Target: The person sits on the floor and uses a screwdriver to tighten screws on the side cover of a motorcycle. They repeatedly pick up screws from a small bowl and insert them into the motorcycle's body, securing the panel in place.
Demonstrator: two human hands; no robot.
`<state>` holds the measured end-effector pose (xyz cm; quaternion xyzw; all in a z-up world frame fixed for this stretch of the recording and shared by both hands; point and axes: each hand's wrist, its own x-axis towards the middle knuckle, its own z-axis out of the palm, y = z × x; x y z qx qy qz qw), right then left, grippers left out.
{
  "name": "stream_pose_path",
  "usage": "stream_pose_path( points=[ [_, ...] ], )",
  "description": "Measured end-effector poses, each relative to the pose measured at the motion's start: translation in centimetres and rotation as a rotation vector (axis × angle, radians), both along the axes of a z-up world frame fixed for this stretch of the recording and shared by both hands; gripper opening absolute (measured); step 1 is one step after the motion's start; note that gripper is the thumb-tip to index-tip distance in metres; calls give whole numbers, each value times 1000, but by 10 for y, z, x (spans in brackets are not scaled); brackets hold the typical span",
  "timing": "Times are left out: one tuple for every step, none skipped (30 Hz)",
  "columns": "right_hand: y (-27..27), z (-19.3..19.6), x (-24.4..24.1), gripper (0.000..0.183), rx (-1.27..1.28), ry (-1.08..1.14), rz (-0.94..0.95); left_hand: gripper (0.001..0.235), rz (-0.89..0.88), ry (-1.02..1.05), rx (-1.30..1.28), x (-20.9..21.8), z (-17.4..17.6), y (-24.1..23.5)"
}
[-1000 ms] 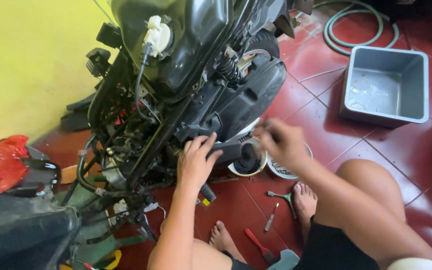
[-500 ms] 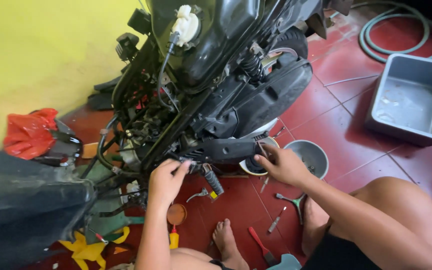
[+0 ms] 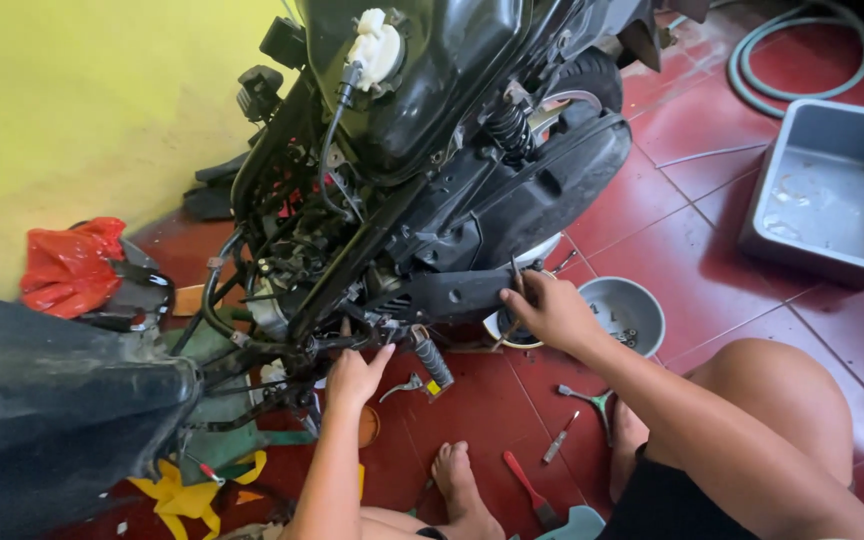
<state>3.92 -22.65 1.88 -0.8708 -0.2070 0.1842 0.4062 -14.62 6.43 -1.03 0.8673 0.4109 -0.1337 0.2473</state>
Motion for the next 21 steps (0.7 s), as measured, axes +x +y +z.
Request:
stream_pose_path(
  points=[
    [-1,0,-1,38,-2,-3,-1,103,-1,-3,-2,2,14,-9],
    [-2,-1,-1,36,12,-29,13,99,-28,-116,-28,3,28,-18],
    [-3,-1,-2,34,25,-56,30,97,-51,-230,-53,4,41,-27],
    [-3,-2,-3,34,23,-58,33,97,-48,-233,-56,4,33,-23],
    [-3,-2,-3,33,38,-83,43,98,-48,-260,-36,7,24,-19],
    [-4,-3,-3,32,53,-109,54,99,-48,-286,-17,9,15,-16],
    [-3,-3,-3,32,46,-109,56,99,-45,-287,-24,8,-10,-9],
    [-3,-3,-3,29,80,-126,57,101,-40,-299,33,7,-36,-3],
    [-2,-4,-4,27,117,-141,59,103,-35,-308,92,4,-62,3],
    [-1,0,-6,27,113,-138,62,103,-32,-305,87,4,-48,-5],
    [2,4,-6,27,137,-159,49,98,-15,-339,58,5,-33,-12],
    [4,9,-6,26,162,-179,37,93,2,-372,28,6,-17,-20],
    [7,13,-5,26,160,-176,38,93,4,-369,27,5,-20,-21],
    [10,17,-3,25,188,-192,28,92,20,-358,12,5,-22,-22],
    [14,22,-1,24,219,-209,17,91,36,-347,0,5,-24,-23],
    [17,26,2,24,221,-207,17,91,36,-345,2,5,-20,-26],
    [20,31,4,23,228,-227,13,90,43,-368,0,5,-15,-28],
    [24,35,7,22,235,-247,8,89,50,-391,-2,6,-11,-30],
    [27,33,9,22,237,-244,8,89,50,-388,0,4,-31,-20],
    [29,31,10,20,218,-248,-9,91,62,-396,8,3,-51,-9],
    [32,28,12,17,197,-253,-25,93,76,-404,15,2,-72,0]
  ],
)
